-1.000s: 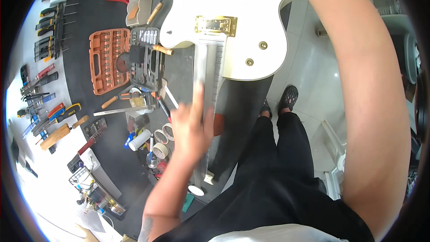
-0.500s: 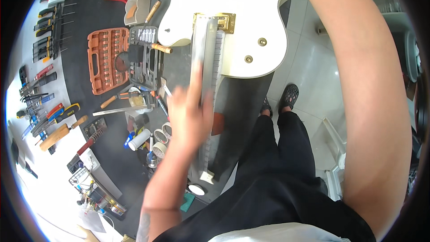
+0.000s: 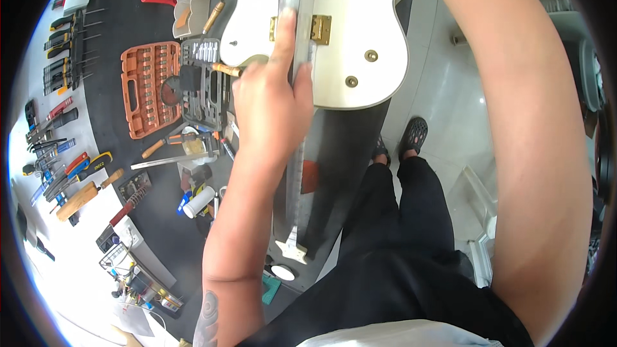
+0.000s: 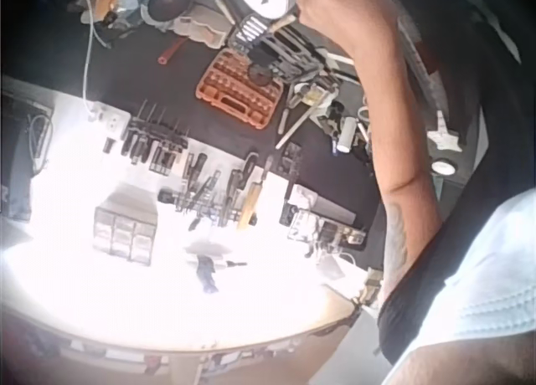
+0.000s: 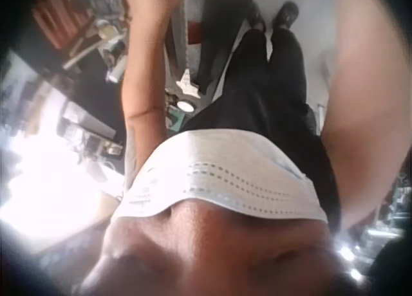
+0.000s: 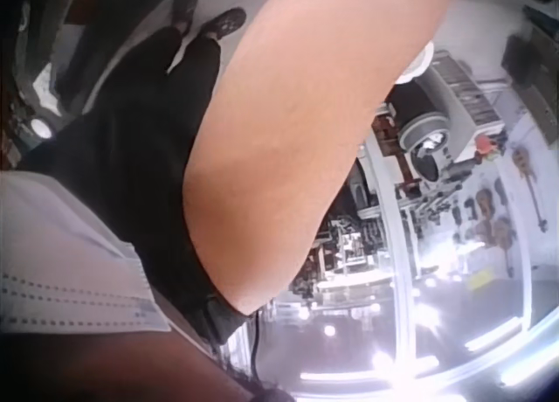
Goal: The person sands the fretboard of a white electric guitar using a sanding block. They hold the guitar on a workbench and repeatedly rub the sanding block along the length of the fretboard, focusing on the area between the frets. The person adjusts their grip and the guitar's position multiple times to ensure even coverage.
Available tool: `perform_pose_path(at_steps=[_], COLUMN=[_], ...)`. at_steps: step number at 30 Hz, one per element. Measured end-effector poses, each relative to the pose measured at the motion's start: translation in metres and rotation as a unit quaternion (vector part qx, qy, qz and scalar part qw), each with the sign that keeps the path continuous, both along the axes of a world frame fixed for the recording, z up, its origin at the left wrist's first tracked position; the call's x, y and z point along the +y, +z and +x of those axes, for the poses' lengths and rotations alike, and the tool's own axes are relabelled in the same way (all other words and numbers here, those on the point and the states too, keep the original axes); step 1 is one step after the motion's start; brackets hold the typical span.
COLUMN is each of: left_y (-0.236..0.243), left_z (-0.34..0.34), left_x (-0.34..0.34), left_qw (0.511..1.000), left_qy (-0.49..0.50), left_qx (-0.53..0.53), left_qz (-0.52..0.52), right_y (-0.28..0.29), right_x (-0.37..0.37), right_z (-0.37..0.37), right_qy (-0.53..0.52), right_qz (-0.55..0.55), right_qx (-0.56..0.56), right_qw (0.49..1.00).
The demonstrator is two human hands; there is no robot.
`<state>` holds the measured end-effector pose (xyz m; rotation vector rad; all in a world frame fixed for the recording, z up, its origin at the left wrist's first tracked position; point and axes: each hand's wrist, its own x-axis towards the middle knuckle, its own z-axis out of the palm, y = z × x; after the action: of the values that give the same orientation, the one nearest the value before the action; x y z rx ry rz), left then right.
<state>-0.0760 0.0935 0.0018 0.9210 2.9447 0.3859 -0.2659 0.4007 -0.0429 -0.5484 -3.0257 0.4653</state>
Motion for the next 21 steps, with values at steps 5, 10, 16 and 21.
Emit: perform_pose_path(at_steps=[5, 10, 16, 21], left_y=[0.003, 0.005, 0.006, 0.001], left_z=[0.087, 0.028, 0.086, 0.031], left_x=[-0.073, -0.017, -0.063, -0.017], left_qw=[0.997, 0.998, 0.995, 0.999], left_qy=[-0.003, 0.009, 0.014, 0.003], left_qx=[-0.062, -0.033, -0.075, -0.021], left_qz=[-0.044, -0.061, -0.059, -0.024], right_y=[0.005, 0.000, 0.007, 0.006], right_x=[0.010, 0.005, 0.008, 0.002], right_z=[0.004, -0.001, 0.003, -0.001], right_qy=[0.002, 0.006, 0.001, 0.002], right_qz=[0.013, 0.011, 0.000, 0.002], right_qx=[-0.020, 0.001, -0.010, -0.003], right_qw=[1.000, 1.000, 1.000, 1.000])
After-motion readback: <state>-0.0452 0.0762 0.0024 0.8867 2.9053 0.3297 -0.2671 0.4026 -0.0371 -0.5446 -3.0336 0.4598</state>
